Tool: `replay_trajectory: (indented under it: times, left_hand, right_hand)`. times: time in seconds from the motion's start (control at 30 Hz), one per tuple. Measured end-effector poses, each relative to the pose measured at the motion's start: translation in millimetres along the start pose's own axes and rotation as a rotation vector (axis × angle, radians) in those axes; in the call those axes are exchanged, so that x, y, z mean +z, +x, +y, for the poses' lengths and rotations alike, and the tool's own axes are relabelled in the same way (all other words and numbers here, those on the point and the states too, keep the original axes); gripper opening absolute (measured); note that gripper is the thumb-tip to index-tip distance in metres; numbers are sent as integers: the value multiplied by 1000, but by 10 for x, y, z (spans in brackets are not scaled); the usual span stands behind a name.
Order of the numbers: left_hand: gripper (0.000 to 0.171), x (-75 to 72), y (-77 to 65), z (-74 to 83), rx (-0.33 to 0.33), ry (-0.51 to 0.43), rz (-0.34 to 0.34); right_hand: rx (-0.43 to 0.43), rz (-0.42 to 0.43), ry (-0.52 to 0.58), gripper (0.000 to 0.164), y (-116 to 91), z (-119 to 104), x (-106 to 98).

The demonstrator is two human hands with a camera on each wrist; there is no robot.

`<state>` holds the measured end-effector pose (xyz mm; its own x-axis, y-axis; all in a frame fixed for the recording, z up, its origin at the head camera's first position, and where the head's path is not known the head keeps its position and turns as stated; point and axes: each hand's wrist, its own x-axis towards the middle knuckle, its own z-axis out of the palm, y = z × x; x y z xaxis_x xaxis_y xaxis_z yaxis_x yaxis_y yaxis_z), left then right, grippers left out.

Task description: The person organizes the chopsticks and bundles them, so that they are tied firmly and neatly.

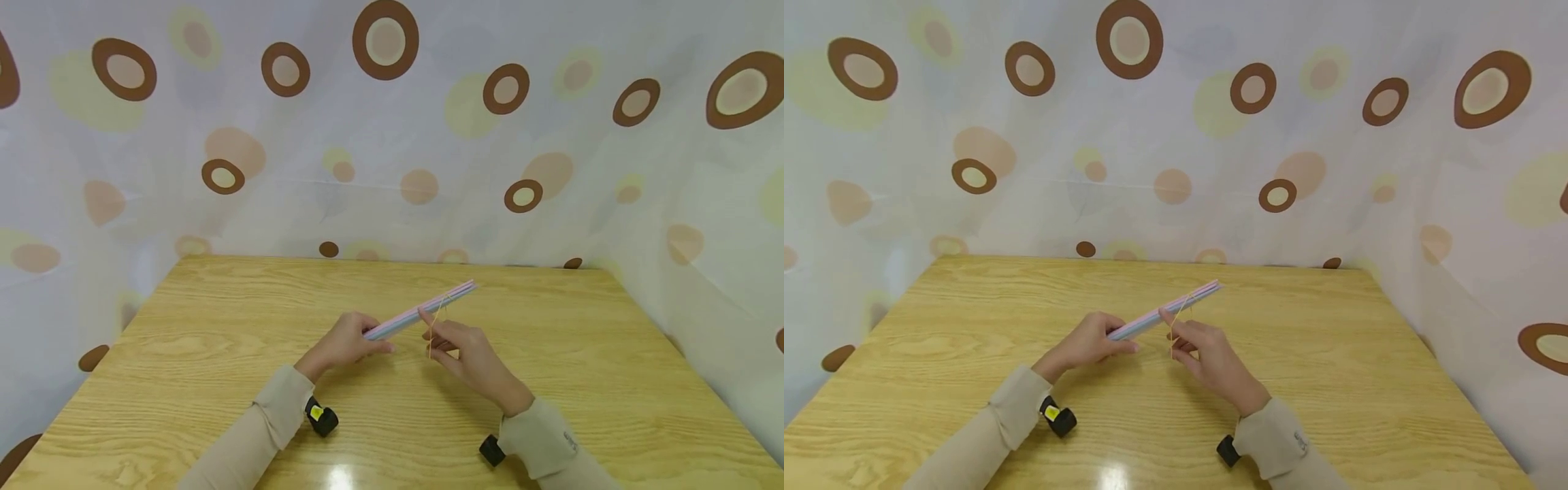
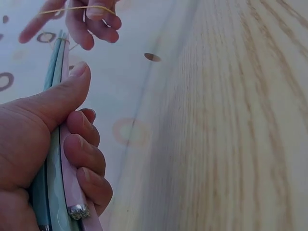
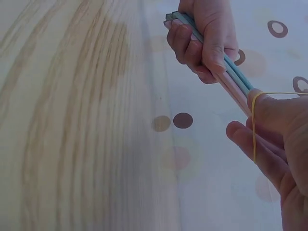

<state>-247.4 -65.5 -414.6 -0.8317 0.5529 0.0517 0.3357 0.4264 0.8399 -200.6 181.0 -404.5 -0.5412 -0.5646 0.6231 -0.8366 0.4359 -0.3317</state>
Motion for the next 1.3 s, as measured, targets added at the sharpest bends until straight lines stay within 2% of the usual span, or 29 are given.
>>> replay_trajectory:
  times: [0.1, 0.2, 0.3, 0.4, 0.53, 0.63, 0.73, 0.9, 0.97, 1.07, 1.17, 1.3]
  left_hand:
    - [22, -2, 8, -3, -9, -46, -26]
    - [22, -3, 11, -8, -14, -63, -19]
    - [23, 9, 12, 4, -18, -74, 0]
    - [23, 47, 19, 19, -10, -67, 41]
    - [22, 119, 38, 33, 3, -18, 132]
    - [20, 160, 39, 46, 4, 22, 188]
    - [19, 179, 30, 54, 18, 53, 212]
    - [21, 182, 19, 52, 61, 119, 227]
    - [22, 178, 12, 54, 74, 150, 234]
    - [25, 173, 3, 60, 106, 232, 235]
    - [29, 172, -4, 77, 153, 327, 229]
    - [32, 165, -12, 100, 214, 412, 239]
  right_hand:
    - [-6, 34, -3, 98, -15, 9, 17]
    - [23, 72, 52, 112, -16, -3, 30]
    - [82, 98, 230, 125, -20, -28, 43]
    - [209, 131, 476, 128, -33, -65, 46]
    - [420, 186, 735, 112, -27, -102, 10]
    - [535, 191, 797, 91, -2, -112, -42]
    - [648, 180, 848, 72, 32, -115, -111]
    - [857, 276, 1149, 56, 104, -85, -221]
    - [895, 324, 1234, 62, 104, -54, -254]
    - [878, 340, 1245, 66, 51, 3, -292]
    - [858, 372, 1273, 55, -2, 43, -316]
    - [858, 405, 1315, 52, -31, 58, -329]
